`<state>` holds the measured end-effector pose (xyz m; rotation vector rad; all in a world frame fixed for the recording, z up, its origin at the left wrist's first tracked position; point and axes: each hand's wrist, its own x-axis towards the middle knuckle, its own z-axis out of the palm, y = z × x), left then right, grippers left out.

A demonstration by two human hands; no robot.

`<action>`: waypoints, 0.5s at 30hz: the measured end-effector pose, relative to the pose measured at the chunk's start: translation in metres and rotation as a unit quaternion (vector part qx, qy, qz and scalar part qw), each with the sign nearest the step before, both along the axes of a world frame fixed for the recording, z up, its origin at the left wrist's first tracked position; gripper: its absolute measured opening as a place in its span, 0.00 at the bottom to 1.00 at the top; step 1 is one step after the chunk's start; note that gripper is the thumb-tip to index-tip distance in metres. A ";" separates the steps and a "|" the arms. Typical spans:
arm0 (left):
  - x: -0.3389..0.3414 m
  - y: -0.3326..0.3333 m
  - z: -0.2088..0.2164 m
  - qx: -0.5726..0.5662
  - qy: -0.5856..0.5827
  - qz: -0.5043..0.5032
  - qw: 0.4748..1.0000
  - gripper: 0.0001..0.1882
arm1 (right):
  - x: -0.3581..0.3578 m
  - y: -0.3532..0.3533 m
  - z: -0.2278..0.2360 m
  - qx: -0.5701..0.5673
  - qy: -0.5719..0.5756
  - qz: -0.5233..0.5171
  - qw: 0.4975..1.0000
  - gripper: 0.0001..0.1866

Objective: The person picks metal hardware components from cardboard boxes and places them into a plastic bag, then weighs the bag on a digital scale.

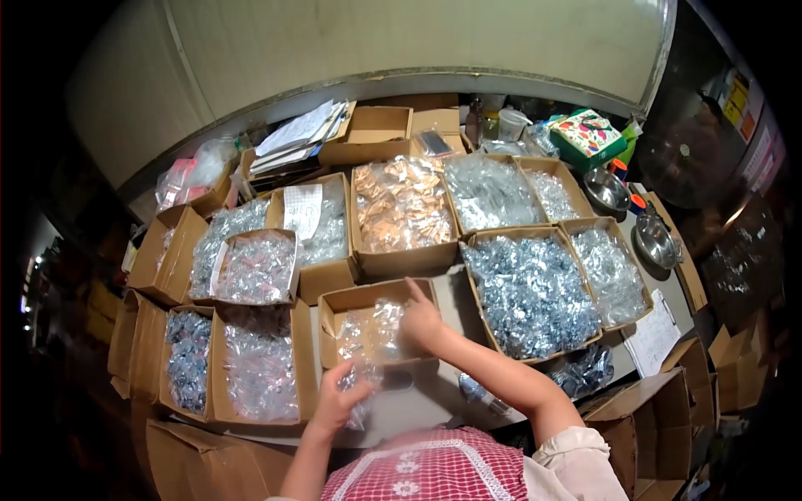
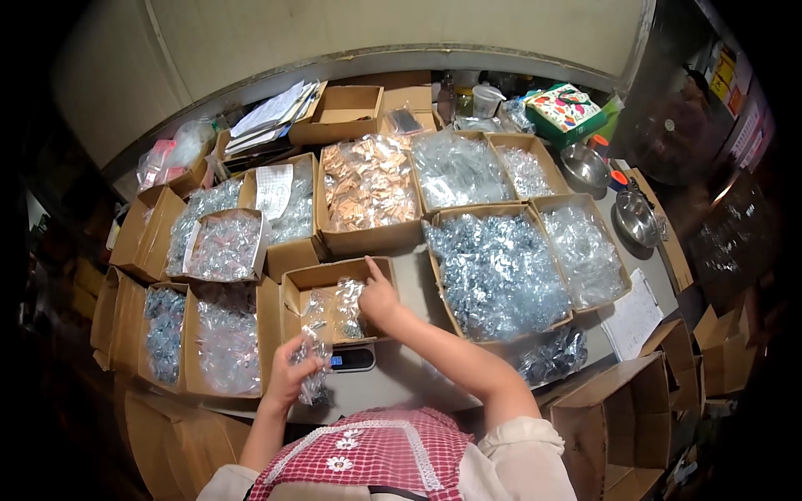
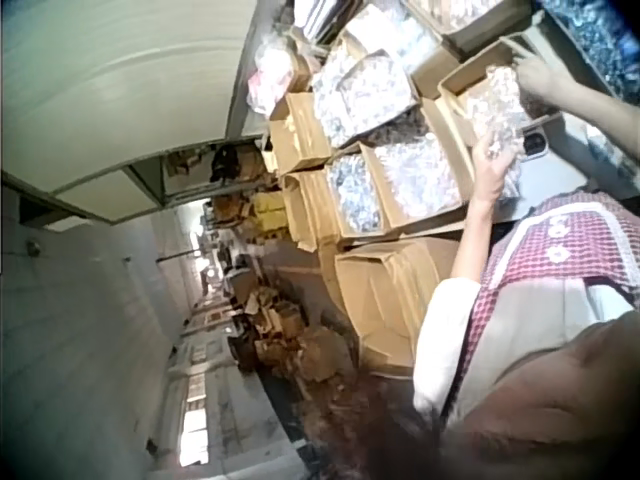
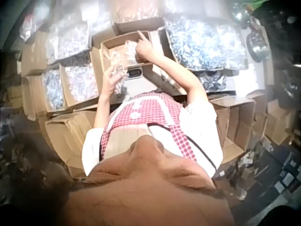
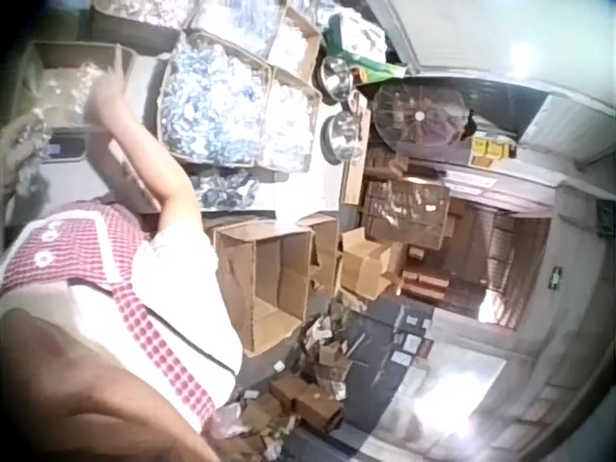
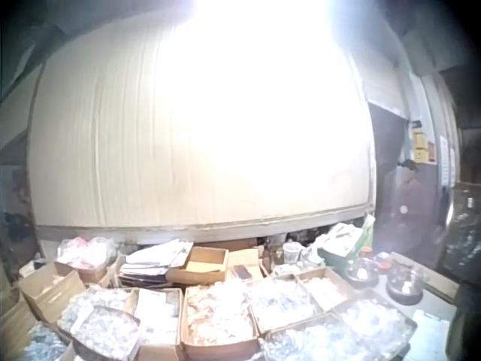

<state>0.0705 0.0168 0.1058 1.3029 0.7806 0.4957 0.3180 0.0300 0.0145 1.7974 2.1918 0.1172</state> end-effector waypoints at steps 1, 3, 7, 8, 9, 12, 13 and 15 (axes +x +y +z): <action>-0.005 -0.005 -0.009 0.001 0.001 0.040 0.999 0.09 | -0.002 -0.002 -0.004 0.072 0.019 0.013 0.997 0.14; -0.014 -0.012 -0.009 -0.029 -0.025 0.064 0.997 0.08 | 0.000 -0.002 -0.014 0.177 0.065 0.023 0.982 0.10; -0.027 -0.021 -0.021 -0.124 -0.054 0.151 0.979 0.07 | -0.006 0.001 -0.027 0.238 0.118 0.013 0.964 0.10; -0.033 -0.022 -0.028 -0.137 -0.067 0.167 0.974 0.07 | -0.007 0.002 -0.031 0.257 0.166 0.014 0.952 0.10; -0.033 -0.022 -0.035 -0.127 -0.061 0.170 0.975 0.04 | -0.005 0.003 -0.034 0.178 0.169 -0.024 0.969 0.14; -0.030 -0.027 -0.033 -0.153 -0.072 0.197 0.966 0.06 | -0.004 0.006 -0.027 0.072 0.205 -0.075 0.973 0.17; -0.028 -0.027 -0.033 -0.157 -0.083 0.195 0.965 0.06 | 0.005 0.004 -0.022 0.088 0.252 -0.063 0.962 0.16; -0.028 -0.029 -0.034 -0.177 -0.092 0.183 0.963 0.09 | 0.013 0.004 -0.009 0.107 0.334 -0.076 0.933 0.15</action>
